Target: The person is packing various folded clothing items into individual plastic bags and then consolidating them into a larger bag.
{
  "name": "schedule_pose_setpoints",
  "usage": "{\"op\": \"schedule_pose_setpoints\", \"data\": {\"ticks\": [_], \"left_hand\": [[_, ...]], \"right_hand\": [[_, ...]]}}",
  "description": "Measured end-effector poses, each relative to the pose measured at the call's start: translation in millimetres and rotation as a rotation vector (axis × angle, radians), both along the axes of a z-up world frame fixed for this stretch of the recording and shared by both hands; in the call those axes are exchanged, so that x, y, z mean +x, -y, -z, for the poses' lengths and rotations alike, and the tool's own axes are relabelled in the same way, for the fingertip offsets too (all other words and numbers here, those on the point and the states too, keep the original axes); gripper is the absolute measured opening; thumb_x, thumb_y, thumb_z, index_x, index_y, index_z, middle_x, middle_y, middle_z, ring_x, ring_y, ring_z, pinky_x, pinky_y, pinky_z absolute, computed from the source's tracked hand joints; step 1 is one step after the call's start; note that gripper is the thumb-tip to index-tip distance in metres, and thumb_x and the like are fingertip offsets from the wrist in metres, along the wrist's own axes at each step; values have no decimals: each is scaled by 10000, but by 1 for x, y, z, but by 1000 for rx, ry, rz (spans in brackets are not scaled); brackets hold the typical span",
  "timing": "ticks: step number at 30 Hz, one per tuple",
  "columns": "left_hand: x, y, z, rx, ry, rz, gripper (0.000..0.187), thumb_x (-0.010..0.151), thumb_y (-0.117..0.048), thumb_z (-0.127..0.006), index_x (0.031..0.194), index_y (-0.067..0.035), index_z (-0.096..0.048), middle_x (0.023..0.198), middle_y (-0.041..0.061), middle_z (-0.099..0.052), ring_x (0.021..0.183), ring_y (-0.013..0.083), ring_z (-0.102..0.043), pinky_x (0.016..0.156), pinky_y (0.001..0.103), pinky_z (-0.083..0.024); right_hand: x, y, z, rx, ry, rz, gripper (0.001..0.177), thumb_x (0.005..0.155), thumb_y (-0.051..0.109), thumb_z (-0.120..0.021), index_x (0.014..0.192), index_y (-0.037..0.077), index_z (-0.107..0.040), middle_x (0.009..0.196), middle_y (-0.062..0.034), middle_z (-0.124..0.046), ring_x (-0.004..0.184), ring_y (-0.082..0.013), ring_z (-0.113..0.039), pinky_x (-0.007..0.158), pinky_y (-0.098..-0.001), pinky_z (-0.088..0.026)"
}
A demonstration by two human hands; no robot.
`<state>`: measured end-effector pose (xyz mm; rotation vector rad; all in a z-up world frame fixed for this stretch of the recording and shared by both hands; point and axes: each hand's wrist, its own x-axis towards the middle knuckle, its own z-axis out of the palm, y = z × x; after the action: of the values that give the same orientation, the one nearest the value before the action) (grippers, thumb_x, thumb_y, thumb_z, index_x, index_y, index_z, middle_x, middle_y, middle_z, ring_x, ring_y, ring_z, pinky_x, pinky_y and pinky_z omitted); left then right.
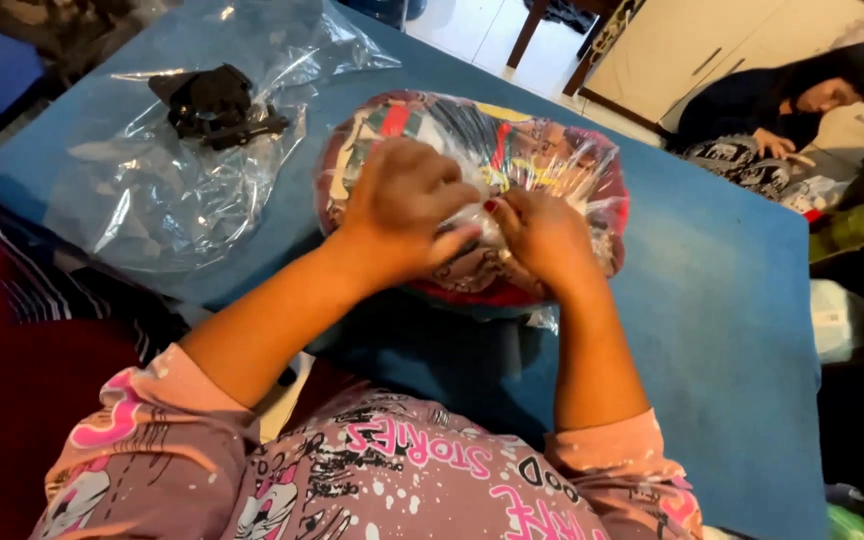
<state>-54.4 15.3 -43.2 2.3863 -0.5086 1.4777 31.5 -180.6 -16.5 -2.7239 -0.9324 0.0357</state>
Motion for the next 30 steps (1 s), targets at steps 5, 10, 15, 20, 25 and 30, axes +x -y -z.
{"op": "schedule_pose_setpoints", "data": {"ticks": [5,10,15,20,25,30], "left_hand": [[24,-8,31,225,25,-201,536,996,-658,-425,835,-174,-592,801,39,-541,761,263,-584,667,415,-443],[32,-10,38,167,-118,-102,428,1036,-416,-508,748,-120,-618,609,122,-607,568,389,-663,504,516,-474],[18,-10,12,-26,-724,-12,387,1035,-456,-462,1036,-145,-693,872,214,-739,856,498,-711,765,617,-519],[20,-4,9,-145,-872,-57,393,1025,-553,-451,1232,-245,-581,990,202,-742,1002,483,-705,899,604,-509],[30,-7,26,-89,-617,-95,263,1001,-474,-584,1081,-247,-691,940,87,-743,941,375,-730,802,534,-562],[28,-4,30,-69,-593,-161,305,1022,-543,-514,1034,-287,-679,916,28,-724,888,311,-735,765,486,-571]], "right_hand": [[6,-3,5,94,-50,23,349,1050,458,-530,992,174,-724,871,-201,-724,974,-500,-678,841,-594,-508],[-3,-2,21,208,715,-153,335,874,367,-825,1127,207,-675,907,-61,-582,878,-353,-646,716,-503,-502],[-24,-8,40,371,953,-292,156,965,345,-680,1091,258,-708,948,-26,-623,890,-267,-653,753,-391,-507],[-23,-3,41,303,675,-260,516,887,307,-790,1347,134,-635,875,-149,-652,821,-419,-678,720,-546,-538],[-22,25,4,507,651,-326,349,927,330,-821,1212,153,-726,1108,-84,-667,1038,-350,-680,881,-449,-532],[-25,51,7,219,433,-75,459,891,451,-795,1199,117,-733,945,-158,-731,956,-421,-675,833,-543,-470]]}}
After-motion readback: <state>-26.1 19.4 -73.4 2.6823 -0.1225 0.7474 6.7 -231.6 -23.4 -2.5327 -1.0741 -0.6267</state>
